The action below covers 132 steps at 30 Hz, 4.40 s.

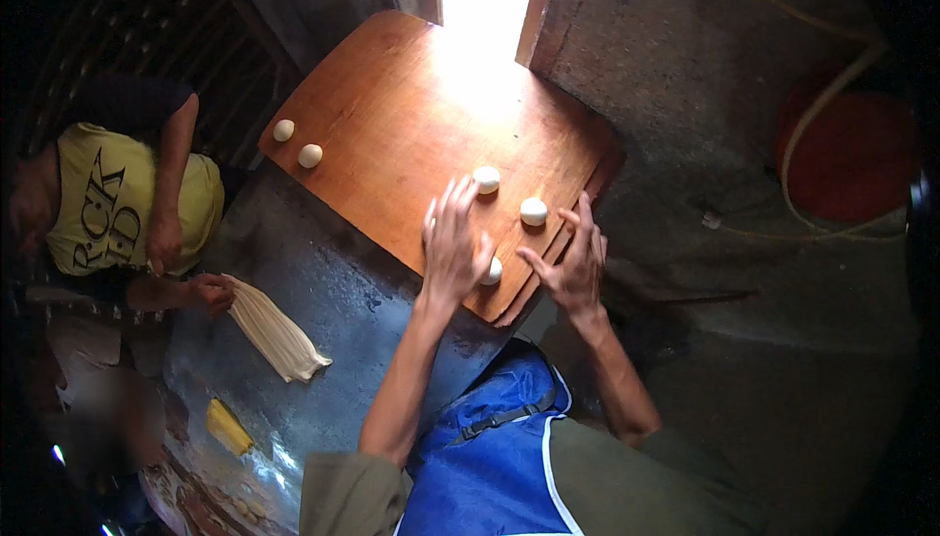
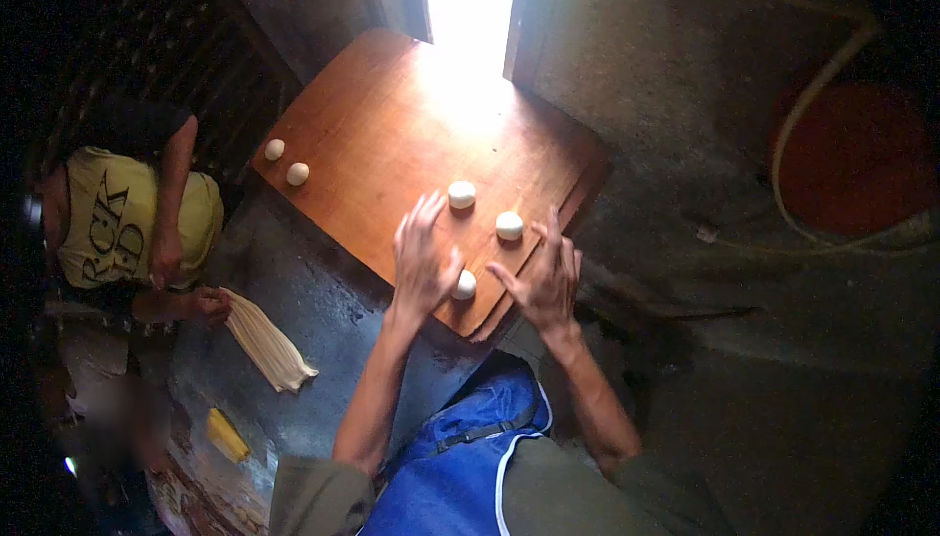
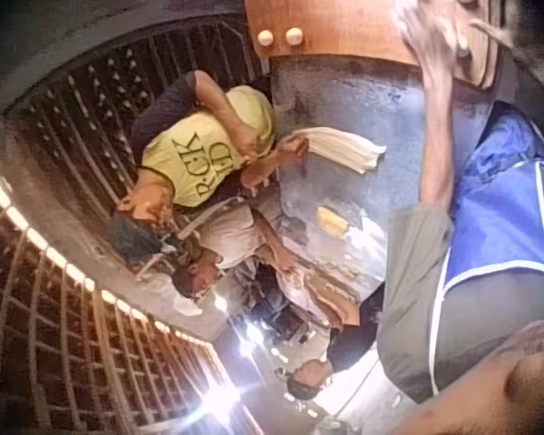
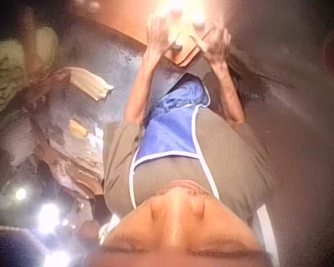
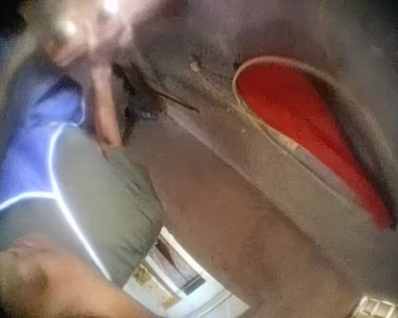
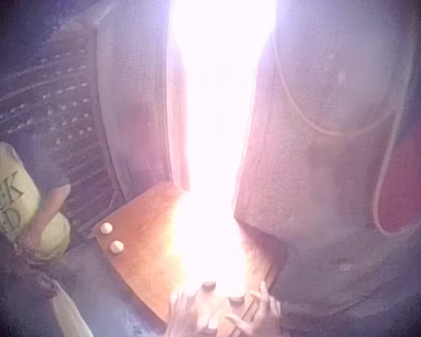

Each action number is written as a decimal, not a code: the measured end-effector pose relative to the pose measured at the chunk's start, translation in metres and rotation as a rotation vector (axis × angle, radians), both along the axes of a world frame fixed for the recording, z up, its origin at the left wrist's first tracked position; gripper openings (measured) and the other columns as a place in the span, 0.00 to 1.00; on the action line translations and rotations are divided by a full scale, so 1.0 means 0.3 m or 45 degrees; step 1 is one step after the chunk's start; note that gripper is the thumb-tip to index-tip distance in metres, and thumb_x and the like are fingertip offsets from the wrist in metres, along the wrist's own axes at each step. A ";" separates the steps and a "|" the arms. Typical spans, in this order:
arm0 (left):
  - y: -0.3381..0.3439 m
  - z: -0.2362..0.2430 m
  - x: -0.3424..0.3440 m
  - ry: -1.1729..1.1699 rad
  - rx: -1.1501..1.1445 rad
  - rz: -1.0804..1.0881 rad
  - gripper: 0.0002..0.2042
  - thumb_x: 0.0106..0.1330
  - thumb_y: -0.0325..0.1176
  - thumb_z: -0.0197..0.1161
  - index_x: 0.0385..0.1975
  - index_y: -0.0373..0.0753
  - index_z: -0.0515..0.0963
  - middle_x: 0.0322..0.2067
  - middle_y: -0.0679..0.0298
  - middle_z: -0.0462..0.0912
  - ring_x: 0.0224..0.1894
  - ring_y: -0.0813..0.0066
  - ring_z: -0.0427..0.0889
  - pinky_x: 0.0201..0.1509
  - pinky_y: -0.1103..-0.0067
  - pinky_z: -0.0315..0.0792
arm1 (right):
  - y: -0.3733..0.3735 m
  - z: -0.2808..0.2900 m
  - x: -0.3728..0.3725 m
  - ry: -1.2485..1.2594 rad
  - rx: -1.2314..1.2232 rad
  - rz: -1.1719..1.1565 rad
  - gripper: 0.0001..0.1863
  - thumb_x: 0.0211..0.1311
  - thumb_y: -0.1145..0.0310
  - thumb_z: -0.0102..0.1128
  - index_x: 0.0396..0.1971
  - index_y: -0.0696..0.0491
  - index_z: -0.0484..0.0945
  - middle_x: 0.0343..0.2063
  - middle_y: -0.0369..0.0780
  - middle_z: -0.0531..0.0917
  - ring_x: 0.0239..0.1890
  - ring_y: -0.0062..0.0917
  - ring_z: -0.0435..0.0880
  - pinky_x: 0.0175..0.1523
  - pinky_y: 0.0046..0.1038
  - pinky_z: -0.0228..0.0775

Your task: The person shapes dough into small balls by hand and places them on a wooden board. They repeatedly tear off pieces of dough, roll them into balls, and arrange them in rows on the board.

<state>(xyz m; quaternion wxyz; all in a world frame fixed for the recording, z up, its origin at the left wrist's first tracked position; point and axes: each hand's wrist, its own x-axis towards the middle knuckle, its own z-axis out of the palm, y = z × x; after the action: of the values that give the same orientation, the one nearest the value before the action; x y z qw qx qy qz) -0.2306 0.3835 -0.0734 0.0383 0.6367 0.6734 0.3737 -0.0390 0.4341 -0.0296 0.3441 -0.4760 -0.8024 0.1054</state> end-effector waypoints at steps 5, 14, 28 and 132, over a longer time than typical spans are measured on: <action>-0.592 0.015 0.070 -0.355 -0.032 0.361 0.22 0.55 0.20 0.64 0.52 0.35 0.73 0.55 0.51 0.79 0.59 0.51 0.78 0.67 0.60 0.68 | -0.247 -0.061 -0.107 0.203 -0.268 0.467 0.49 0.46 0.60 0.84 0.67 0.58 0.65 0.47 0.43 0.80 0.45 0.36 0.78 0.55 0.35 0.70; -1.197 -0.010 -0.027 -0.450 -0.213 1.385 0.18 0.59 0.21 0.64 0.51 0.36 0.73 0.51 0.54 0.79 0.56 0.53 0.77 0.61 0.62 0.71 | -0.536 -0.293 -0.666 -0.226 -0.089 1.443 0.41 0.50 0.62 0.76 0.66 0.52 0.69 0.54 0.47 0.75 0.56 0.42 0.74 0.60 0.41 0.67; -1.235 -0.062 -0.352 -1.252 -0.085 1.464 0.12 0.75 0.37 0.59 0.46 0.35 0.78 0.39 0.61 0.85 0.39 0.71 0.84 0.45 0.72 0.78 | -0.962 -0.299 -1.029 -0.198 -0.260 1.228 0.21 0.52 0.75 0.64 0.47 0.64 0.73 0.44 0.53 0.77 0.45 0.47 0.80 0.49 0.43 0.75; -1.513 -0.242 -0.296 -0.301 -0.106 1.383 0.14 0.63 0.25 0.68 0.38 0.37 0.66 0.35 0.55 0.72 0.38 0.52 0.74 0.45 0.59 0.69 | -0.620 -0.330 -0.642 -0.474 -0.153 1.378 0.22 0.52 0.59 0.71 0.37 0.57 0.70 0.35 0.45 0.73 0.42 0.41 0.72 0.54 0.42 0.62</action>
<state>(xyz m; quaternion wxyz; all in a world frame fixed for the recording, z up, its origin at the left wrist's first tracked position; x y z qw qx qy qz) -0.3193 -0.0705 -0.1460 -0.0596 0.1499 0.9101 0.3817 -0.2315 0.2483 -0.1286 0.0666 -0.0269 -0.9714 0.2261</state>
